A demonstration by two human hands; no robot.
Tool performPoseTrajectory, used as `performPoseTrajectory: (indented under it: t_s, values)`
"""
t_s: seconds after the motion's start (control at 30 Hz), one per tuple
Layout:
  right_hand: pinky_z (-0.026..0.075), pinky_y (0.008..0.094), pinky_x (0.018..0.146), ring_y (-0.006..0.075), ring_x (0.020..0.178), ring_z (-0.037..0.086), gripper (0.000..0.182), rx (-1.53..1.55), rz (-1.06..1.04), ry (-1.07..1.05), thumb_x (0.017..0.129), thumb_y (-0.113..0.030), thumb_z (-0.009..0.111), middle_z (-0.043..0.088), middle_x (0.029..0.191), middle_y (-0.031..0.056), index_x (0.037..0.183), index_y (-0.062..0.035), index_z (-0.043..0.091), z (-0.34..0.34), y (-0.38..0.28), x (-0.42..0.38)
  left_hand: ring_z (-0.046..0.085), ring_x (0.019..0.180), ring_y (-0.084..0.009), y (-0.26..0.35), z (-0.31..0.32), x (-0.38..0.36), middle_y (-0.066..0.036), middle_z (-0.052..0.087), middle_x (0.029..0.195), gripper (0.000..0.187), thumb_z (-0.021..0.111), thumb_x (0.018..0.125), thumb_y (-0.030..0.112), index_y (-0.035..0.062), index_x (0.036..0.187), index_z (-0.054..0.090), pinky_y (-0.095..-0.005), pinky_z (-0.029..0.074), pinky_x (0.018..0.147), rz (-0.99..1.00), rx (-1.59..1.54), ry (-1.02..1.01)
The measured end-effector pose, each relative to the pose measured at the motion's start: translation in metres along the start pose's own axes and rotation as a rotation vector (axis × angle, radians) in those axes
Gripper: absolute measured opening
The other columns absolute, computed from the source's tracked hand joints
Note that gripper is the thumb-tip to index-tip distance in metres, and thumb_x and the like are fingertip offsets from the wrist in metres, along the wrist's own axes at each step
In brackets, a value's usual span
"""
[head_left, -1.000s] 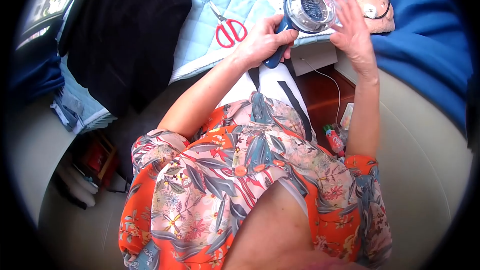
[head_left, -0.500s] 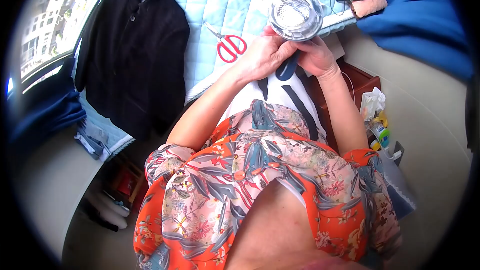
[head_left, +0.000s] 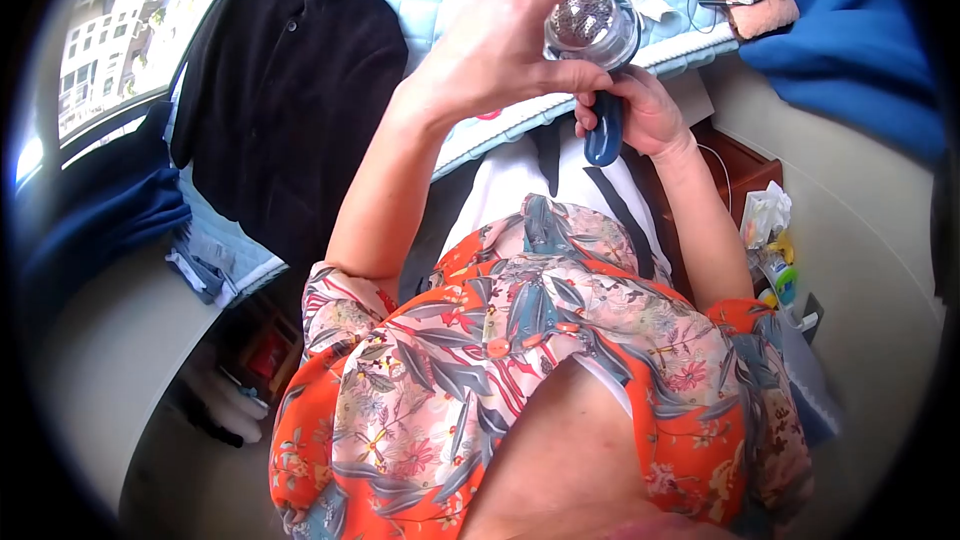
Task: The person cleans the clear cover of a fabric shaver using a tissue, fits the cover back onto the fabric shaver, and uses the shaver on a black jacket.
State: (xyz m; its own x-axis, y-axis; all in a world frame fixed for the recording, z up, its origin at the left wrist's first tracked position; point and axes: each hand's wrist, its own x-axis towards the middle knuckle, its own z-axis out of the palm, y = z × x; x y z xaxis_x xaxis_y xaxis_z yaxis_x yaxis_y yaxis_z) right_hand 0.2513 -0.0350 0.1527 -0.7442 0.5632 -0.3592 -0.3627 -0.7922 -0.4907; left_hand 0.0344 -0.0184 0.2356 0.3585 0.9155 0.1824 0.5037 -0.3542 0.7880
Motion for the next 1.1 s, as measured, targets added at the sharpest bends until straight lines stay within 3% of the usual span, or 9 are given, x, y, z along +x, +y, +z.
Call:
performPoseTrajectory:
  t_s: [0.3, 0.43, 0.53, 0.57, 0.67, 0.7, 0.8, 1.0, 1.1]
  values:
    - [0.048, 0.0323, 0.053, 0.0150, 0.055, 0.052, 0.021, -0.100, 0.041, 0.181, 0.090, -0.022, 0.053, 0.051, 0.072, 0.0051, 0.088, -0.0009, 0.053, 0.025, -0.007, -0.001, 0.059, 0.106, -0.0245, -0.005, 0.003, -0.009, -0.012, 0.058, 0.118, 0.070, 0.081, 0.063, 0.023, 0.0073, 0.125, 0.053, -0.0351, 0.050, 0.084, -0.040, -0.029, 0.071]
    - [0.047, 0.0302, 0.050, 0.0131, 0.053, 0.050, 0.023, -0.064, 0.022, 0.169, 0.090, -0.023, 0.052, 0.049, 0.070, 0.0040, 0.084, -0.0006, 0.052, 0.031, -0.010, 0.002, 0.059, 0.106, -0.0249, 0.006, -0.004, -0.010, -0.014, 0.058, 0.117, 0.072, 0.082, 0.064, 0.024, 0.0036, 0.126, 0.050, -0.0348, 0.050, 0.085, 0.054, 0.002, 0.142]
    - [0.048, 0.0290, 0.049, 0.0119, 0.052, 0.049, 0.026, -0.024, 0.013, 0.173, 0.091, -0.024, 0.052, 0.048, 0.070, 0.0036, 0.084, 0.0000, 0.051, 0.030, -0.013, 0.002, 0.050, 0.117, -0.0300, -0.002, -0.013, -0.016, -0.022, 0.050, 0.127, 0.083, 0.079, 0.070, 0.028, 0.0006, 0.136, 0.037, -0.0380, 0.044, 0.091, -0.115, -0.209, 0.070]
    - [0.048, 0.0290, 0.049, 0.0118, 0.052, 0.049, 0.025, -0.025, 0.016, 0.171, 0.091, -0.024, 0.051, 0.048, 0.071, 0.0036, 0.084, 0.0001, 0.051, 0.029, -0.014, 0.003, 0.049, 0.117, -0.0292, -0.008, -0.013, -0.016, -0.022, 0.047, 0.130, 0.091, 0.082, 0.066, 0.031, -0.0008, 0.137, 0.034, -0.0364, 0.046, 0.088, -0.136, -0.214, 0.049]
    - [0.048, 0.0294, 0.049, 0.0119, 0.052, 0.050, 0.025, 0.003, 0.028, 0.149, 0.091, -0.025, 0.052, 0.048, 0.071, 0.0040, 0.087, 0.0001, 0.051, 0.026, -0.011, -0.001, 0.047, 0.121, -0.0276, 0.001, -0.011, -0.018, -0.019, 0.046, 0.132, 0.084, 0.079, 0.070, 0.023, 0.0006, 0.138, 0.034, -0.0375, 0.043, 0.094, -0.232, -0.322, 0.045]
    - [0.048, 0.0295, 0.049, 0.0120, 0.052, 0.050, 0.025, 0.017, 0.030, 0.146, 0.091, -0.025, 0.052, 0.048, 0.071, 0.0040, 0.087, 0.0002, 0.051, 0.026, -0.011, -0.001, 0.059, 0.105, -0.0247, -0.003, 0.003, -0.016, -0.016, 0.058, 0.116, 0.077, 0.084, 0.065, 0.028, 0.0010, 0.127, 0.046, -0.0357, 0.050, 0.086, -0.091, -0.268, 0.176]
    - [0.049, 0.0306, 0.049, 0.0136, 0.053, 0.052, 0.020, 0.081, 0.031, 0.135, 0.090, -0.020, 0.052, 0.051, 0.071, 0.0050, 0.090, 0.0002, 0.053, 0.024, -0.009, -0.001, 0.059, 0.104, -0.0247, -0.005, 0.005, -0.018, -0.016, 0.057, 0.117, 0.081, 0.084, 0.066, 0.031, -0.0012, 0.128, 0.043, -0.0350, 0.050, 0.086, -0.174, -0.291, 0.155]
    - [0.049, 0.0301, 0.049, 0.0141, 0.054, 0.054, 0.016, 0.021, -0.009, 0.164, 0.088, -0.017, 0.054, 0.052, 0.071, 0.0056, 0.091, -0.0006, 0.053, 0.029, -0.010, -0.001, 0.059, 0.105, -0.0238, -0.019, 0.013, -0.022, -0.017, 0.056, 0.119, 0.077, 0.082, 0.069, 0.025, -0.0022, 0.130, 0.043, -0.0352, 0.047, 0.090, -0.303, -0.797, 0.303]
    - [0.049, 0.0295, 0.049, 0.0132, 0.053, 0.052, 0.017, -0.101, -0.059, 0.225, 0.089, -0.018, 0.053, 0.051, 0.071, 0.0053, 0.089, -0.0008, 0.051, 0.040, -0.011, -0.002, 0.059, 0.106, -0.0249, -0.022, 0.015, -0.026, -0.019, 0.056, 0.119, 0.069, 0.074, 0.078, 0.028, -0.0028, 0.131, 0.042, -0.0379, 0.047, 0.091, -0.325, -0.936, 0.346]
